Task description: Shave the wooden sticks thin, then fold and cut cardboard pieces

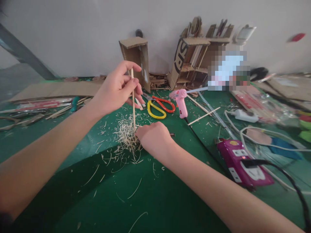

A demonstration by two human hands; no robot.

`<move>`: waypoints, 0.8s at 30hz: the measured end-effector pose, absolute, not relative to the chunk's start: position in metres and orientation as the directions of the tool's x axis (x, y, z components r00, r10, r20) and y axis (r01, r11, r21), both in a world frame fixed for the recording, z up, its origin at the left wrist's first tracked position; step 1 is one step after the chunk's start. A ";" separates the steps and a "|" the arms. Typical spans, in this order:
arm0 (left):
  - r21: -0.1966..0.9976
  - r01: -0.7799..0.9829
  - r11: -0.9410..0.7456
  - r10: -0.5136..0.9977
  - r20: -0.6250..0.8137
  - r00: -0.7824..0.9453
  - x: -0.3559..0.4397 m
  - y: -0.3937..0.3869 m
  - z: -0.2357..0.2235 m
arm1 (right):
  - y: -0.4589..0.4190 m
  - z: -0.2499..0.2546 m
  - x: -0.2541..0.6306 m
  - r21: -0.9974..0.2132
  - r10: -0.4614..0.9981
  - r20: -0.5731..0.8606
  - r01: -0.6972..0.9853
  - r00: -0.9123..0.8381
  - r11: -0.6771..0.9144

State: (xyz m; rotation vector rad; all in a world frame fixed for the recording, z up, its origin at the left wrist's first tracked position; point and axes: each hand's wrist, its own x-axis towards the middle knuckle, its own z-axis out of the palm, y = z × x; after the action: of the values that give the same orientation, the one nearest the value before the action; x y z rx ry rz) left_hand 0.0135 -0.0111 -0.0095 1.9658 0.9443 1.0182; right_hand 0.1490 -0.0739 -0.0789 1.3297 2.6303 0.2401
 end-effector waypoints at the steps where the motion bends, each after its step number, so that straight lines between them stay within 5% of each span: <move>1: 0.833 0.276 -0.479 0.840 0.344 0.419 0.013 -0.011 -0.010 | -0.075 -0.076 0.147 0.218 0.806 -0.120 0.777 -0.580 0.591; 10: 0.840 0.262 -0.475 0.832 0.333 0.443 0.011 -0.004 -0.014 | -0.076 -0.074 0.140 0.159 0.817 -0.200 0.805 -0.541 0.572; 24: 0.864 0.252 -0.436 0.859 0.317 0.402 0.014 -0.002 -0.015 | -0.063 -0.084 0.162 0.221 0.831 0.148 0.837 -0.537 0.501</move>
State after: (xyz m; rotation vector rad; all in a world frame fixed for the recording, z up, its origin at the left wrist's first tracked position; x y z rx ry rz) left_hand 0.0136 -0.0020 -0.0153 1.9077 0.9499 1.0240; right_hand 0.1615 -0.0629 -0.0843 1.5221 2.7405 0.4232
